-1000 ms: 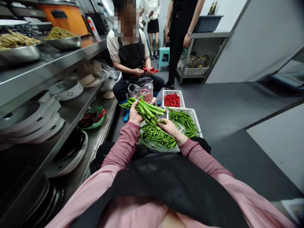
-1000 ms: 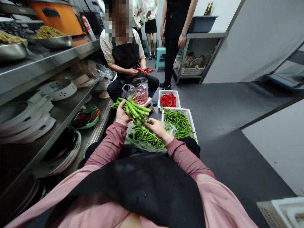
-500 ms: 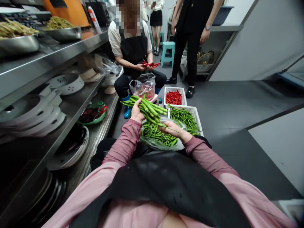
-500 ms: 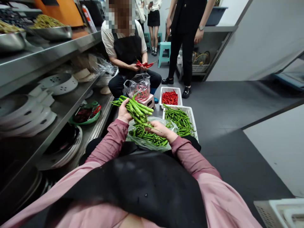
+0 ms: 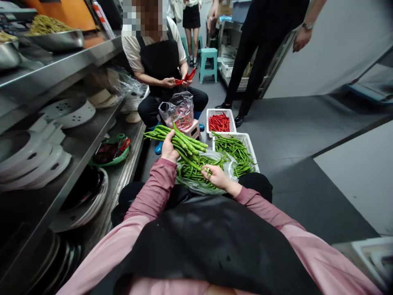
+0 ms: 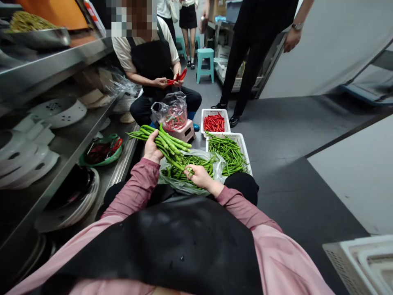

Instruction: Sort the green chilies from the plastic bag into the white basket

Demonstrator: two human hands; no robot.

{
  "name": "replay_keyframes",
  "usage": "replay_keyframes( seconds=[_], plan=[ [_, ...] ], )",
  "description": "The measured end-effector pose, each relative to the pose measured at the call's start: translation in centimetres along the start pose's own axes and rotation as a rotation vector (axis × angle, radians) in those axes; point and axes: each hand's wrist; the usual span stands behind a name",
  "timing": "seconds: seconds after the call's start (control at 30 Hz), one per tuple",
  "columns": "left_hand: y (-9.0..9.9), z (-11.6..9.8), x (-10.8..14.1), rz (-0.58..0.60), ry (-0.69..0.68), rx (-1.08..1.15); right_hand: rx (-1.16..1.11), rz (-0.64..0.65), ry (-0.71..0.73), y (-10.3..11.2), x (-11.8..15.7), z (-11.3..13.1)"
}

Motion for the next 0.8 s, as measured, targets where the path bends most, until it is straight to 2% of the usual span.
replay_keyframes(
  seconds=[0.1,0.2,0.27,0.33,0.43,0.53,0.63,0.7,0.8],
  plan=[
    [0.2,0.8,0.1,0.0,0.027,-0.018,0.05,0.097,0.104,-0.2,0.2,0.3],
    [0.4,2.2,-0.2,0.0,0.136,-0.069,0.035,0.312,0.257,-0.2,0.0,1.0],
    [0.4,3.1,-0.9,-0.01,0.198,-0.107,0.033,0.413,0.293,0.1,-0.2,1.0],
    [-0.1,3.4,-2.3,-0.026,0.182,-0.132,0.027,0.44,0.225,0.5,-0.3,0.1],
    [-1.7,3.2,-5.4,-0.02,0.036,-0.184,-0.029,0.424,0.054,0.7,-0.1,-2.5],
    [-4.1,3.9,-8.8,0.054,-0.117,-0.348,-0.047,0.283,-0.159,-0.2,-0.3,-5.5],
    [-6.9,6.8,-11.8,0.218,-0.153,-0.614,0.0,0.127,-0.327,-1.8,-1.0,-7.6],
    [-8.6,10.1,-13.8,0.352,-0.118,-0.813,-0.006,0.145,-0.367,-2.7,-1.4,-8.7],
    [-10.8,16.0,-16.9,0.501,-0.077,-1.148,0.063,0.245,-0.429,-3.8,-1.6,-10.4]
  ],
)
Point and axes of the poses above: each hand's wrist, its own x-axis away from the middle knuckle, its own y-axis out of the back of the hand, z = x × y, and after that the axes turned 1 degree about y, right-handed
